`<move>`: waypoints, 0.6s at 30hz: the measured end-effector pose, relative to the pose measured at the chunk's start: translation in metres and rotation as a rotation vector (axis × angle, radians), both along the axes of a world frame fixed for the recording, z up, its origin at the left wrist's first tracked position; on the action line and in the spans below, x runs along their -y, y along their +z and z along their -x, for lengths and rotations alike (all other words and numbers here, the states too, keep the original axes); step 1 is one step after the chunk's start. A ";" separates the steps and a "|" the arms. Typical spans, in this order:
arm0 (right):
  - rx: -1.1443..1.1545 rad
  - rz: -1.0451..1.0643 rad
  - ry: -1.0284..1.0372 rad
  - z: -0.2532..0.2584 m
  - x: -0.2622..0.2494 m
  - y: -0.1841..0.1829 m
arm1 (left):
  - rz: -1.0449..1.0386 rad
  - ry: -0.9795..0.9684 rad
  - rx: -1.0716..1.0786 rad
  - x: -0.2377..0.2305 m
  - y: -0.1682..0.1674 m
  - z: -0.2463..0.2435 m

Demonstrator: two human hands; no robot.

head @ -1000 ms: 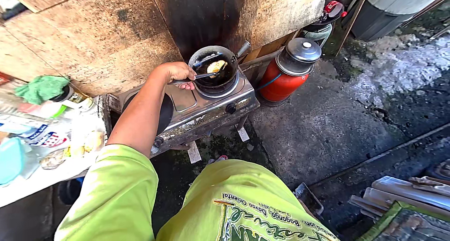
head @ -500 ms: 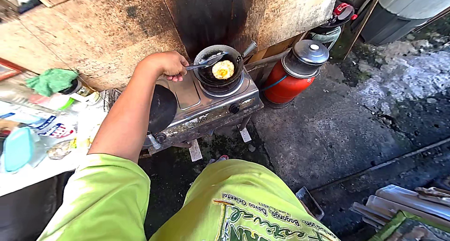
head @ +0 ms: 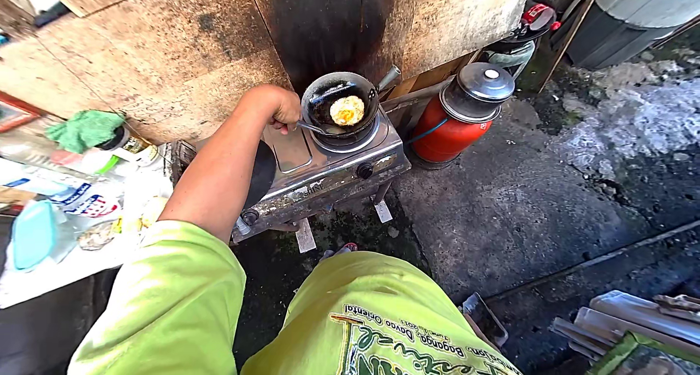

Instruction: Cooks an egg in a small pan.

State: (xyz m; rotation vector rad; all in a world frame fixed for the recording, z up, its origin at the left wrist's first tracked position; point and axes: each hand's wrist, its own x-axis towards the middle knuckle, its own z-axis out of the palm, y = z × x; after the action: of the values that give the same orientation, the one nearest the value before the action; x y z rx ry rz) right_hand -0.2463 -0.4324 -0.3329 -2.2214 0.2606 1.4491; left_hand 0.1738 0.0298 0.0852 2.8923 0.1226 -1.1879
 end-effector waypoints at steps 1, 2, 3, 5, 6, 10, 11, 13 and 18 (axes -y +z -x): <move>-0.013 -0.008 -0.021 -0.003 -0.006 0.016 | 0.015 0.005 0.009 0.001 -0.002 0.002; -0.048 -0.001 -0.038 -0.010 -0.015 0.042 | 0.028 0.006 0.029 0.003 -0.008 0.004; -0.105 0.007 -0.042 -0.020 -0.027 0.078 | 0.050 0.010 0.060 0.005 -0.019 0.005; -0.148 -0.002 -0.007 -0.037 -0.040 0.125 | 0.083 0.026 0.141 0.007 -0.048 0.004; -0.094 -0.026 -0.013 -0.032 -0.036 0.120 | 0.093 0.033 0.167 0.008 -0.059 0.005; -0.088 -0.009 -0.166 -0.011 -0.021 0.073 | 0.142 0.063 0.266 0.013 -0.093 0.021; -0.115 0.015 -0.122 -0.010 -0.019 0.071 | 0.157 0.095 0.291 0.017 -0.105 0.027; -0.114 0.079 -0.043 -0.010 -0.018 0.074 | 0.161 0.149 0.337 0.031 -0.121 0.035; -0.096 0.124 -0.108 -0.016 -0.022 0.094 | 0.138 0.239 0.370 0.060 -0.135 0.054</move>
State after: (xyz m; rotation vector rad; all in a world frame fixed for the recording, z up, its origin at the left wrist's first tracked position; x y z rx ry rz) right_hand -0.2305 -0.4099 -0.2392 -2.1995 0.5080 1.5195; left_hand 0.1202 -0.0300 -0.0494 2.8155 0.3511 -0.5903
